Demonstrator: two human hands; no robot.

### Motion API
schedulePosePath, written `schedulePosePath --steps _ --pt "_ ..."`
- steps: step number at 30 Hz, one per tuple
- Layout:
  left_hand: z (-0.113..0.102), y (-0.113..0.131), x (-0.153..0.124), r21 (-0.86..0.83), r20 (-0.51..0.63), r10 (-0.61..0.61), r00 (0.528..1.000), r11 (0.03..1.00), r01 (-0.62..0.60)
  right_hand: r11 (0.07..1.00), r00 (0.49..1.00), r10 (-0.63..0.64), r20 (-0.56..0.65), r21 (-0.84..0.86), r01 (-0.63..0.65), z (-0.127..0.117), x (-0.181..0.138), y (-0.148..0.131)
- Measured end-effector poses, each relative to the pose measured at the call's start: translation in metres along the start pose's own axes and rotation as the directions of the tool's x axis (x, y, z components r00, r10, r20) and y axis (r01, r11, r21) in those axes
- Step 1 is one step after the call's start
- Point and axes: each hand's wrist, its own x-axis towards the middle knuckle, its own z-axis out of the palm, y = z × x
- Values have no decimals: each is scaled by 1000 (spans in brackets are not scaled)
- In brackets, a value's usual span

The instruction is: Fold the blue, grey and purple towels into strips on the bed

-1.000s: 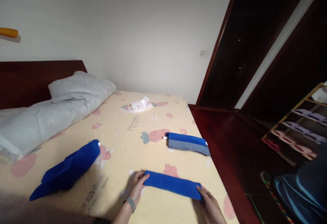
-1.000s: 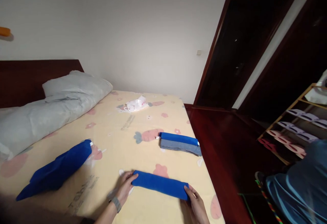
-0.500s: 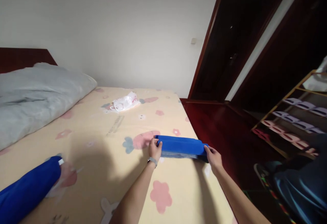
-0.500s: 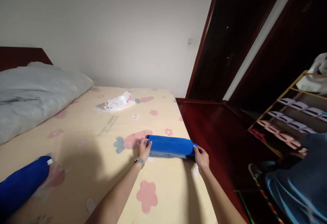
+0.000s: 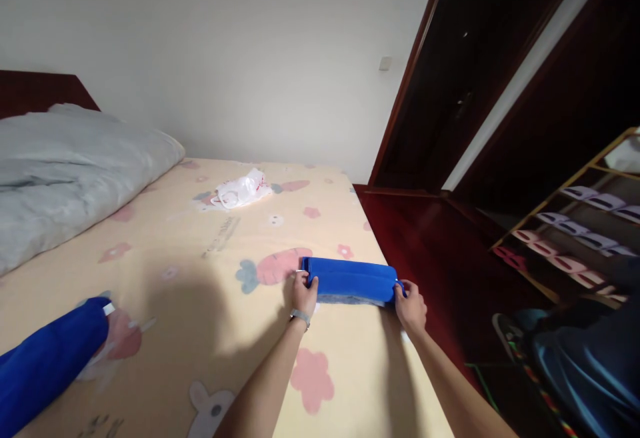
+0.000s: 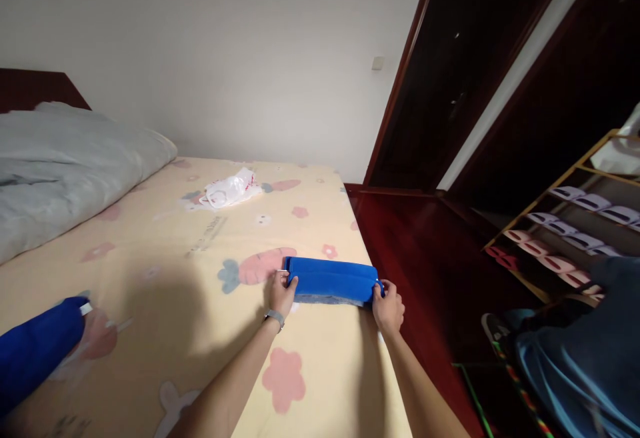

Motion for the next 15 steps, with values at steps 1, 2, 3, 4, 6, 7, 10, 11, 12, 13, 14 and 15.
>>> schedulePosePath --steps 1,2,3,4,6,7,10,11,12,13,14,15 --pt "-3 4 -4 29 -26 21 999 999 -20 1000 999 3 -35 -14 -3 -1 -4 -3" --pt "-7 8 -9 71 -53 74 996 995 -71 999 996 -29 -90 -25 27 -2 -9 -7" --pt "-11 13 -16 125 -66 162 985 980 -153 994 983 -107 -148 -39 102 -3 -16 -12" --pt "-13 19 -23 185 -49 276 960 947 -262 974 955 -227 -192 -64 219 -2 -24 -17" --pt "-13 30 -37 269 76 500 863 823 -500 853 834 -520 -181 -149 500 2 -39 -27" --pt "-10 35 -41 277 161 572 804 756 -593 765 759 -640 -116 -188 616 6 -45 -32" --pt "8 43 -40 301 317 622 716 650 -698 589 632 -764 129 -259 765 23 -51 -40" --pt "15 41 -36 322 337 604 723 647 -691 574 629 -757 175 -280 769 29 -48 -39" --pt "20 38 -30 343 353 581 734 649 -679 571 637 -743 205 -301 764 34 -44 -37" --pt "25 34 -24 360 369 560 742 650 -669 573 648 -729 223 -319 755 38 -38 -34" --pt "28 28 -18 368 387 547 742 646 -669 575 656 -717 236 -333 748 41 -31 -30" --pt "30 23 -13 368 407 545 733 637 -677 574 661 -709 248 -342 744 42 -25 -26"
